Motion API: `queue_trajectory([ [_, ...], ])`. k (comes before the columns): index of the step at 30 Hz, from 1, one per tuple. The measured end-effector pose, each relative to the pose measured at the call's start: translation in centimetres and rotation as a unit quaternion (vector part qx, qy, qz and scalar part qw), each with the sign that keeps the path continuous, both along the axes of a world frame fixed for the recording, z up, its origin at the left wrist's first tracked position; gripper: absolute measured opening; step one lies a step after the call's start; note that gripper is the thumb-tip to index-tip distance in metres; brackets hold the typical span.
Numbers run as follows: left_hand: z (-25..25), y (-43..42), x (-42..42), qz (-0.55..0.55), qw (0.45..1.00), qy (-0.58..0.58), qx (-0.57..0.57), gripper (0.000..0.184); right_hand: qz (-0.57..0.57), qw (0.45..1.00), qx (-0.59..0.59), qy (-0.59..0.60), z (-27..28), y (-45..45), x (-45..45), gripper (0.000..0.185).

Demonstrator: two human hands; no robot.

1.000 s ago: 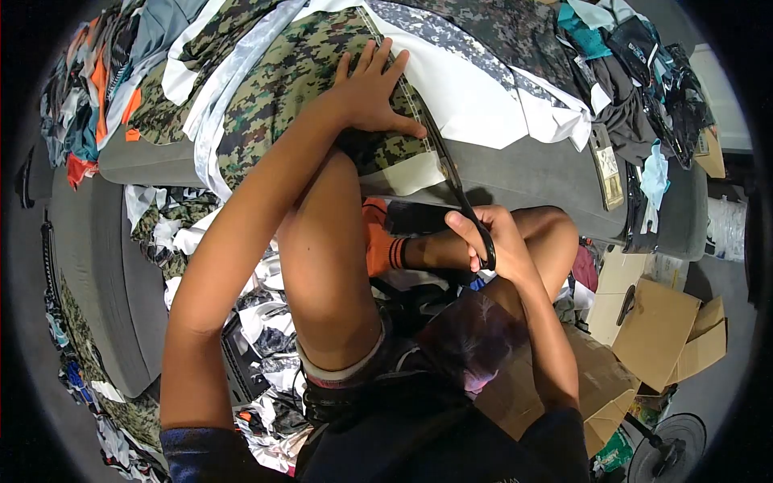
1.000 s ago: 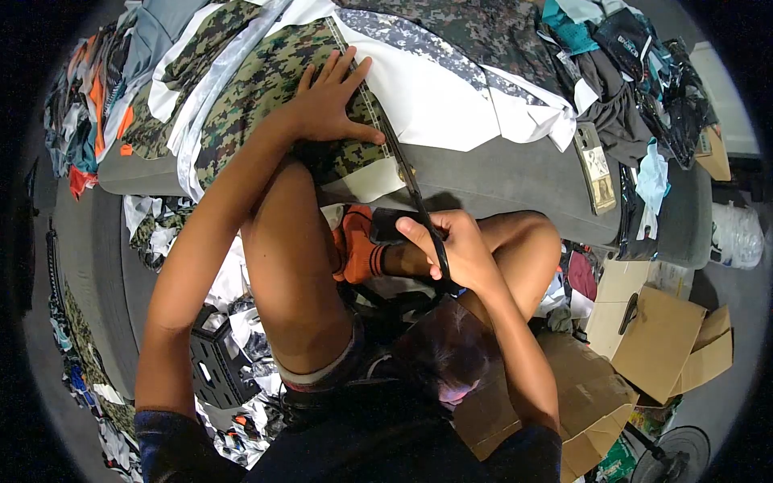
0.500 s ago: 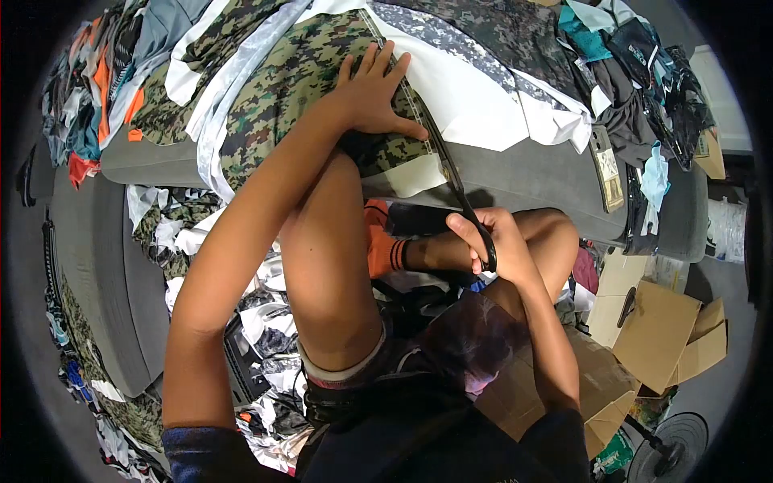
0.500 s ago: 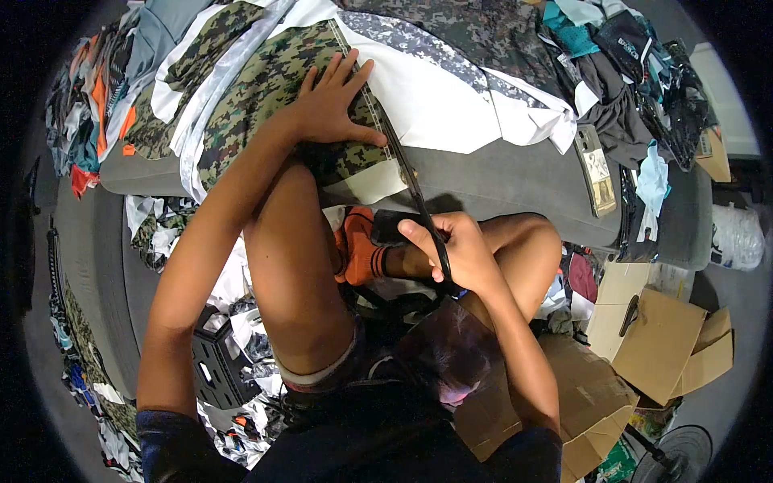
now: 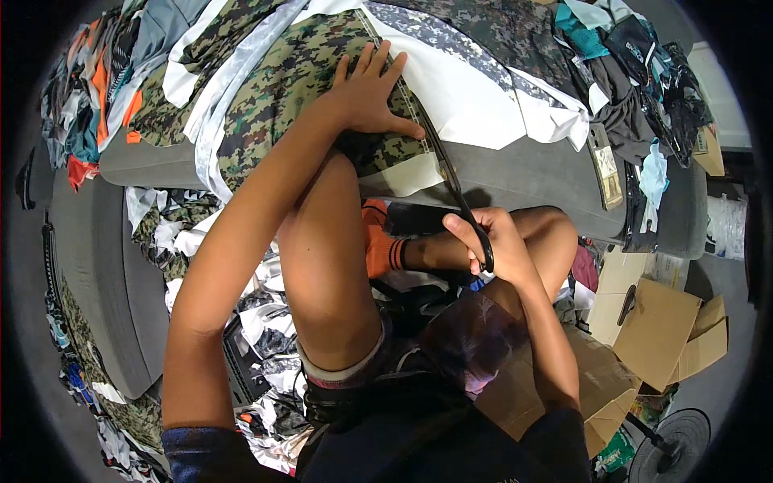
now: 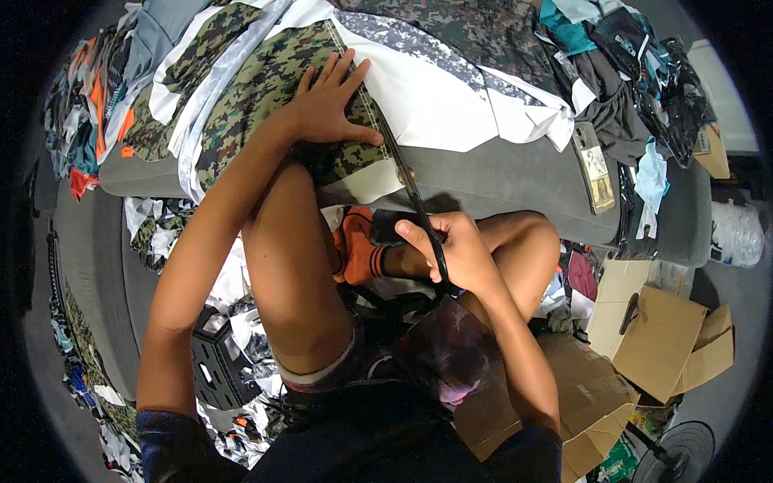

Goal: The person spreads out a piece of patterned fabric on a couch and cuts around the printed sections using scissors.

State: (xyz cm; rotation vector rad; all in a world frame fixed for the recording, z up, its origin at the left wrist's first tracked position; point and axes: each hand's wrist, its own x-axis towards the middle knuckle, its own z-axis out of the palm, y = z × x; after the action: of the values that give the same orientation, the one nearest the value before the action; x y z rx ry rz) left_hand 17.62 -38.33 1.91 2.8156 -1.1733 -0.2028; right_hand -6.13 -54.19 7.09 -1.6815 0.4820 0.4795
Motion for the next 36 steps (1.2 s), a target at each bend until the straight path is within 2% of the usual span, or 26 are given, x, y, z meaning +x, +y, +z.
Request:
queue_trajectory([
  [9, -0.1, 0.3, 0.0, -0.001, 1.000, -0.016, -0.006, 0.121, 0.023, 0.998, 0.055, -0.031, -0.6, -0.7, -0.3, 0.048],
  [13, -0.8, 1.3, 1.2, -0.022, 0.992, 0.038, -0.122, 0.112, 0.020, 0.996, 0.082, -0.028, -2.0, -1.3, -0.7, 0.050],
  [19, -1.1, 1.6, 2.0, -0.014, 0.992, 0.027, -0.122, 0.105, 0.046, 0.998, 0.049, -0.017, -1.7, -1.2, 1.6, 0.052],
  [36, -0.8, 1.2, 1.7, 0.010, 0.998, -0.017, -0.060, 0.114, 0.012, 1.000, 0.007, -0.008, -0.2, 0.0, 3.7, 0.055],
])
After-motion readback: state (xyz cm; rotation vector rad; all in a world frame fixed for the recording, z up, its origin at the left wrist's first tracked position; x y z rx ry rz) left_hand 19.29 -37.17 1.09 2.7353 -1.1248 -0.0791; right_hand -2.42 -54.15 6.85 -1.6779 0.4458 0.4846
